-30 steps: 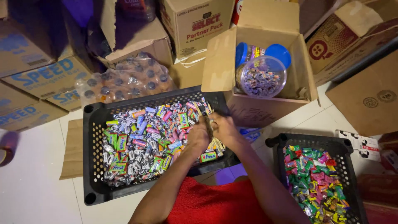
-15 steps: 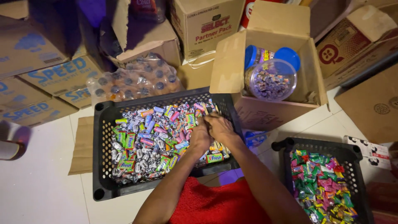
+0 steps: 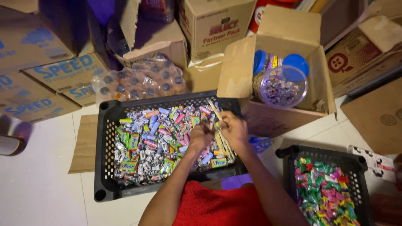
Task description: Sorting various wrapped candies and sticks from a large crate and boxes into a plastic jar.
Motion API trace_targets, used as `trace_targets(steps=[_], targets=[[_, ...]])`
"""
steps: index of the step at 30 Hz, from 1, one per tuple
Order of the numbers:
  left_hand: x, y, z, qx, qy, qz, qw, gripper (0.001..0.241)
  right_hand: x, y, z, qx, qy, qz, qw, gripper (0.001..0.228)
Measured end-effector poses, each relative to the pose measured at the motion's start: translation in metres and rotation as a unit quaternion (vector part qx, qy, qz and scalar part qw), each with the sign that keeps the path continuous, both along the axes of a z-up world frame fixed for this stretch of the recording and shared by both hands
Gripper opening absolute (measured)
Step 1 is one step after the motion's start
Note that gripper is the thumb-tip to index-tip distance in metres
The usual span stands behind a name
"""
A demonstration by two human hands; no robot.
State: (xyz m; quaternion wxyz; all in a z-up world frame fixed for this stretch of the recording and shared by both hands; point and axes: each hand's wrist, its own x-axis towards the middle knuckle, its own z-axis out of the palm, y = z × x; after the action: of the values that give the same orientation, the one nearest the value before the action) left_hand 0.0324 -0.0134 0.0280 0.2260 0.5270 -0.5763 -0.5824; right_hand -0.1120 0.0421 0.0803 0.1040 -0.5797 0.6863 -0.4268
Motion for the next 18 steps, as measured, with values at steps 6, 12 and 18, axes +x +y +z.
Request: trace_targets(steps=[6,12,18], targets=[[-0.007,-0.007,-0.012,0.096,0.251,0.095,0.958,0.033,-0.008,0.01,-0.009,0.031,-0.165,0.023,0.986,0.027],[-0.01,-0.006,0.003,0.125,0.33,0.106,0.93,0.024,-0.003,0.012,-0.005,0.064,-0.181,0.062,0.979,0.021],[-0.014,-0.005,-0.007,0.093,0.353,0.091,0.926,0.007,0.002,0.014,0.012,0.084,-0.122,0.045,0.988,0.021]])
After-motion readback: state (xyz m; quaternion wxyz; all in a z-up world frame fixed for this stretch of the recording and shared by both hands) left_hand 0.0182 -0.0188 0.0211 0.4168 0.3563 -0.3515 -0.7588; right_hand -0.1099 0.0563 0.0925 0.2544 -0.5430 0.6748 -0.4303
